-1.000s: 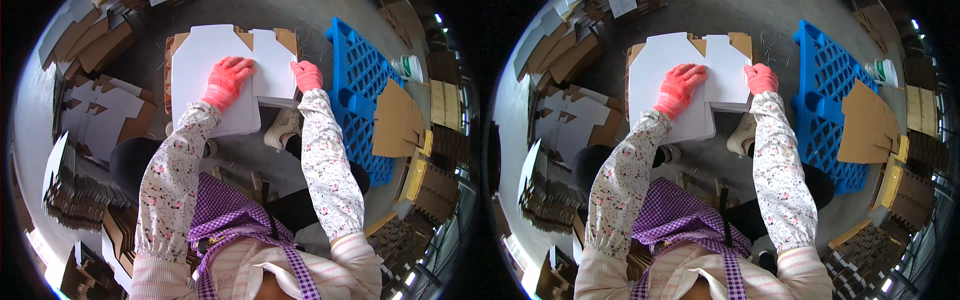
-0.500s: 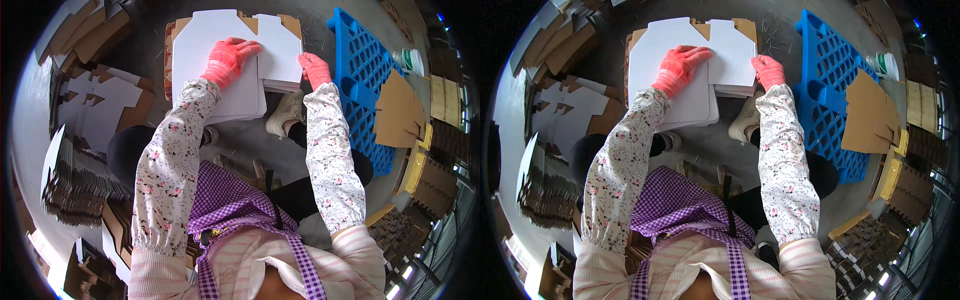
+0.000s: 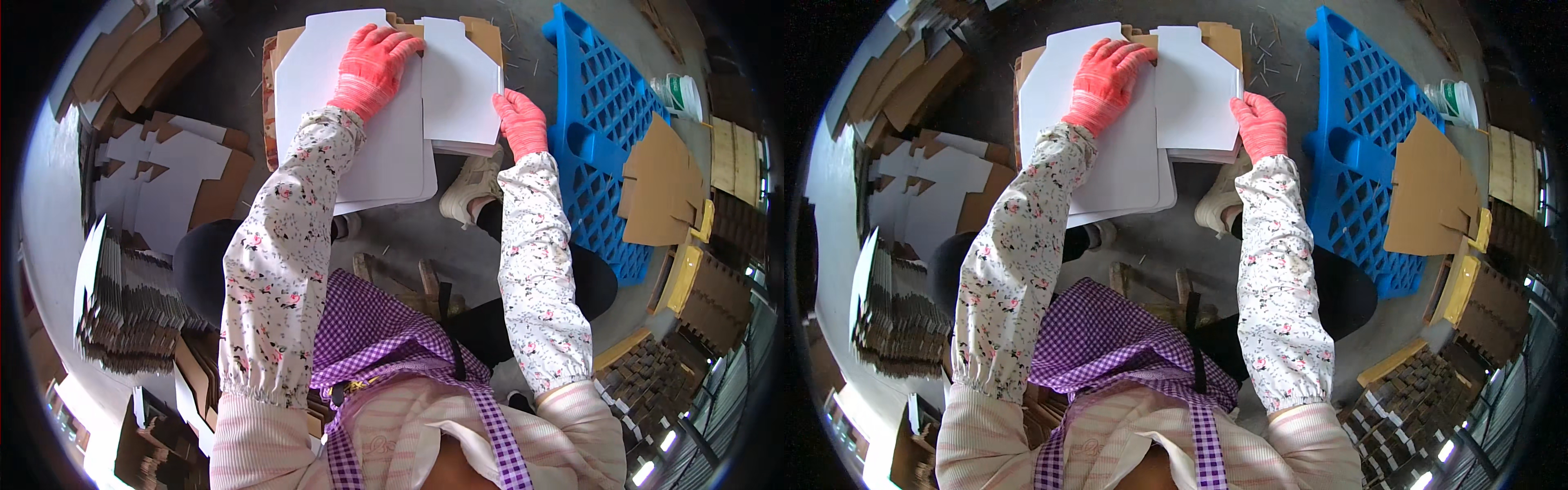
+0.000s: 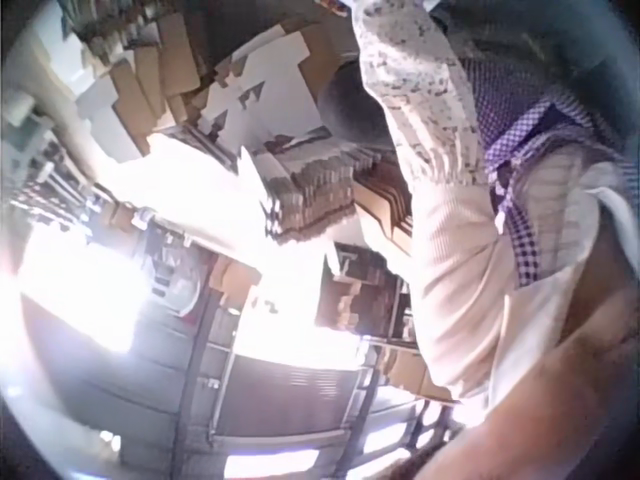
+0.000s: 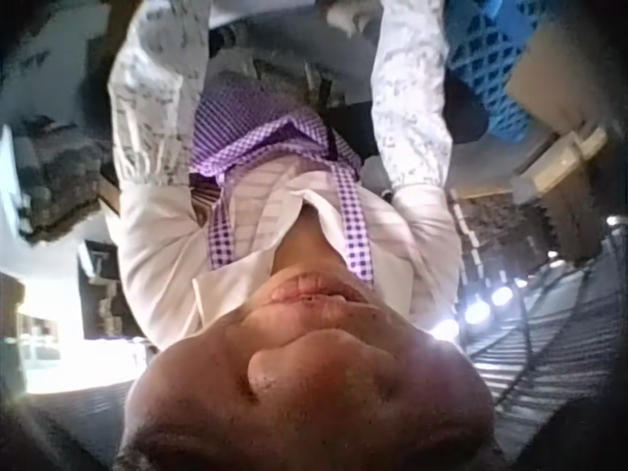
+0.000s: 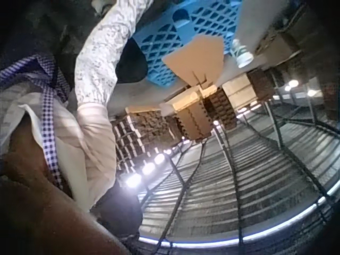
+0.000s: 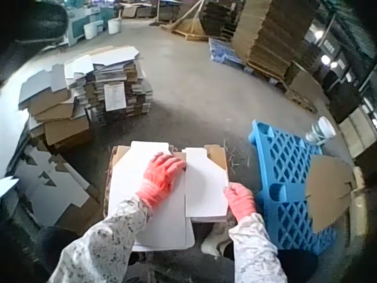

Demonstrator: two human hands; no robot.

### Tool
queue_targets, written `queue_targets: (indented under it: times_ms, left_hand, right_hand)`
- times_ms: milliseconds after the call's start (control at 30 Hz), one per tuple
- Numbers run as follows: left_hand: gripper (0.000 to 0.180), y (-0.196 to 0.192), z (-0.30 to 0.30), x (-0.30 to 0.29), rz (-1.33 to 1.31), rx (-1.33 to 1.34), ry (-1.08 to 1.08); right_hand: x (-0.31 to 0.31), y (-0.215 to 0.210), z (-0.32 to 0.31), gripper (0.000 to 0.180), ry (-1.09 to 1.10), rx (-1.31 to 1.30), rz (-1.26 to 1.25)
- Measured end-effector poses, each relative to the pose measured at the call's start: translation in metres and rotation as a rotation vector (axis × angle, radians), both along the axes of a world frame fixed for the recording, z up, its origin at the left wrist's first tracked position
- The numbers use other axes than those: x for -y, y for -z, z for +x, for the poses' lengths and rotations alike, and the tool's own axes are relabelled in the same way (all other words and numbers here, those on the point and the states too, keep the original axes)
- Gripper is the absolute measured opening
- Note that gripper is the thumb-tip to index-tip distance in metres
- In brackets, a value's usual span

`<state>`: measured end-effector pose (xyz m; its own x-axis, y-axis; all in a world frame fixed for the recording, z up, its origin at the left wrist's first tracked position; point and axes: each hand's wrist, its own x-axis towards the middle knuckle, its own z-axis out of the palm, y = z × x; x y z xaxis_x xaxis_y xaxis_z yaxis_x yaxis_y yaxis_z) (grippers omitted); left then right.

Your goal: The person picks up white and brown cardboard pieces, aligns them on a wooden stool, and stacks the assembled units onto a blue plastic pallet.

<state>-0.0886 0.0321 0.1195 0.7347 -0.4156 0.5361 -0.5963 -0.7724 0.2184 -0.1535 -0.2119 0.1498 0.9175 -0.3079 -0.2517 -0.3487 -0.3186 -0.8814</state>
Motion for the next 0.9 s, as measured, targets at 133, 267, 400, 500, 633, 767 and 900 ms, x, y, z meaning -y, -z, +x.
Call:
queue_targets:
  times_ms: [133, 267, 400, 500, 633, 767, 900]
  left_hand:
    - [0.037, -0.004, -0.003, -0.003, -0.058, 0.035, 0.043]
    - [0.035, -0.007, -0.020, -0.005, -0.074, 0.049, 0.177]
    - [0.028, -0.006, -0.031, -0.003, -0.136, 0.019, 0.262]
    - [0.029, -0.007, -0.028, -0.006, -0.102, 0.027, 0.284]
    - [0.031, -0.005, -0.030, -0.007, -0.106, -0.005, 0.271]
    - [0.031, -0.008, -0.035, -0.005, -0.090, -0.024, 0.250]
    - [0.033, -0.007, -0.039, -0.002, -0.075, -0.030, 0.244]
  right_hand:
    - [-0.004, -0.003, -0.001, 0.024, -0.006, -0.009, 0.006]
    - [-0.001, -0.003, -0.005, 0.025, 0.007, -0.021, 0.066]
    - [0.002, 0.001, -0.011, 0.025, 0.070, -0.036, 0.281]
    - [-0.001, -0.001, -0.006, 0.025, 0.086, -0.018, 0.281]
    - [0.013, -0.003, 0.014, 0.029, -0.110, -0.088, 0.011]
    - [0.005, -0.009, 0.025, 0.041, -0.212, -0.098, -0.531]
    - [0.019, 0.013, 0.022, 0.041, -0.198, -0.081, -0.374]
